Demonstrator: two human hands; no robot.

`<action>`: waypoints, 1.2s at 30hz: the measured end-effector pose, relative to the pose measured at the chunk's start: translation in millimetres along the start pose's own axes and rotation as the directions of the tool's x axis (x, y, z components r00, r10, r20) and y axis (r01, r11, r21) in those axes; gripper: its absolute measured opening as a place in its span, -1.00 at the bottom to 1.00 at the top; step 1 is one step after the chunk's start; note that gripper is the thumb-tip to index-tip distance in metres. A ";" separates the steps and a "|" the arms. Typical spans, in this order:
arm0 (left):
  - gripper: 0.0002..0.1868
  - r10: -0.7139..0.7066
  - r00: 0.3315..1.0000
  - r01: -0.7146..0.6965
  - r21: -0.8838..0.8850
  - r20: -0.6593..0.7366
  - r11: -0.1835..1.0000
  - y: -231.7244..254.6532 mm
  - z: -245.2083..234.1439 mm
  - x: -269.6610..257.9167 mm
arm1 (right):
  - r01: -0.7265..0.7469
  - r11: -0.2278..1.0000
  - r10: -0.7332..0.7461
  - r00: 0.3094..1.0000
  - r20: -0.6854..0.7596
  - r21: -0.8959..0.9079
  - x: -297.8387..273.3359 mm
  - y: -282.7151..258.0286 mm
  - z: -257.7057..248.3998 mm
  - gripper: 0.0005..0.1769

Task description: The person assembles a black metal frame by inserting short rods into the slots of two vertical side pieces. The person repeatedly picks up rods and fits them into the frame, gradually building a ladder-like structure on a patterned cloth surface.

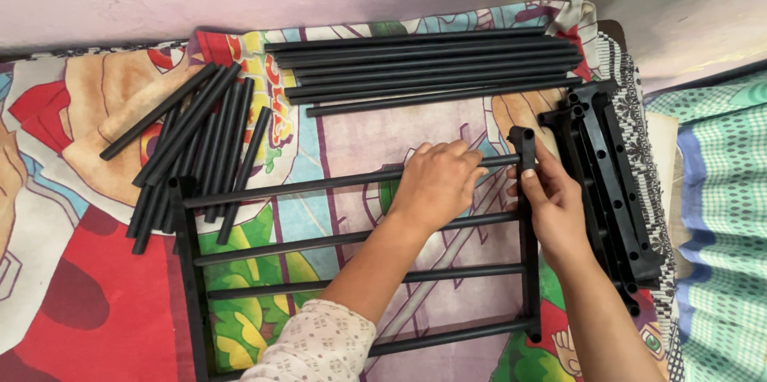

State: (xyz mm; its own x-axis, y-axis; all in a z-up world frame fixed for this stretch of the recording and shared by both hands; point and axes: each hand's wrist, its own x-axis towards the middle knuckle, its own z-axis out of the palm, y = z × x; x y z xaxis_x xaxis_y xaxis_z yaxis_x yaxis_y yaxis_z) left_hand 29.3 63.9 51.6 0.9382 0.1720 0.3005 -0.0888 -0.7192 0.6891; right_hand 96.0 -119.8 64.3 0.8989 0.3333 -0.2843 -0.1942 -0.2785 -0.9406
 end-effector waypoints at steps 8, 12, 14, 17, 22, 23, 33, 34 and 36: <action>-0.80 -0.005 1.000 0.005 -0.008 0.020 1.000 3.3 -6.0 -0.9 | 0.011 0.999 -0.012 1.000 0.009 0.037 -0.9 -2.1 -1.2 -0.40; -0.79 -0.003 1.000 0.003 -0.019 0.012 1.000 4.1 -7.9 -0.1 | 0.012 0.999 -0.012 1.000 0.001 0.030 -1.3 -2.2 -0.9 -0.40; -0.80 -0.004 1.000 0.004 -0.014 0.017 1.000 4.3 -8.3 0.1 | 0.014 0.999 -0.014 1.000 0.005 0.029 -1.4 -2.5 -0.6 -0.40; -0.80 -0.022 0.999 0.022 -0.003 0.030 1.000 5.1 -8.5 -0.9 | 0.012 1.000 -0.012 1.000 0.015 0.017 -2.2 -4.3 -1.4 -0.40; -0.79 -0.009 1.000 0.009 -0.013 0.011 1.000 5.8 -8.7 -2.0 | 0.003 1.000 -0.003 1.000 0.018 0.022 -4.6 -7.1 -1.7 -0.39; -0.78 0.002 1.000 -0.002 -0.017 0.001 1.000 5.5 -9.0 -2.3 | 0.008 1.000 -0.008 1.000 0.015 0.021 -5.1 -7.1 -1.5 -0.40; -0.79 0.036 0.999 -0.039 -0.078 -0.040 0.996 9.8 -14.9 -4.3 | 0.021 1.000 -0.021 1.000 -0.017 0.019 -7.9 -5.9 0.5 -0.41; -0.79 0.028 0.999 -0.031 -0.081 -0.031 0.996 9.8 -15.9 -4.8 | 0.019 1.000 -0.018 1.000 -0.021 0.009 -8.8 -5.2 1.4 -0.41; -0.79 0.016 1.000 -0.018 -0.088 -0.013 0.996 9.6 -16.5 -3.9 | 0.029 0.999 -0.029 0.999 -0.017 0.015 -9.0 -4.1 2.5 -0.42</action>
State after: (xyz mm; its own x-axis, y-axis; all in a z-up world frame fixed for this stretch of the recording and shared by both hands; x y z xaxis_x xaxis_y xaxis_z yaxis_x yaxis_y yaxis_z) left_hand 19.3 67.4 67.9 0.9323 0.1686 0.3201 -0.1345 -0.6599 0.7392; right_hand 87.7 -119.4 70.2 0.9108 0.3256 -0.2540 -0.1742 -0.2548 -0.9512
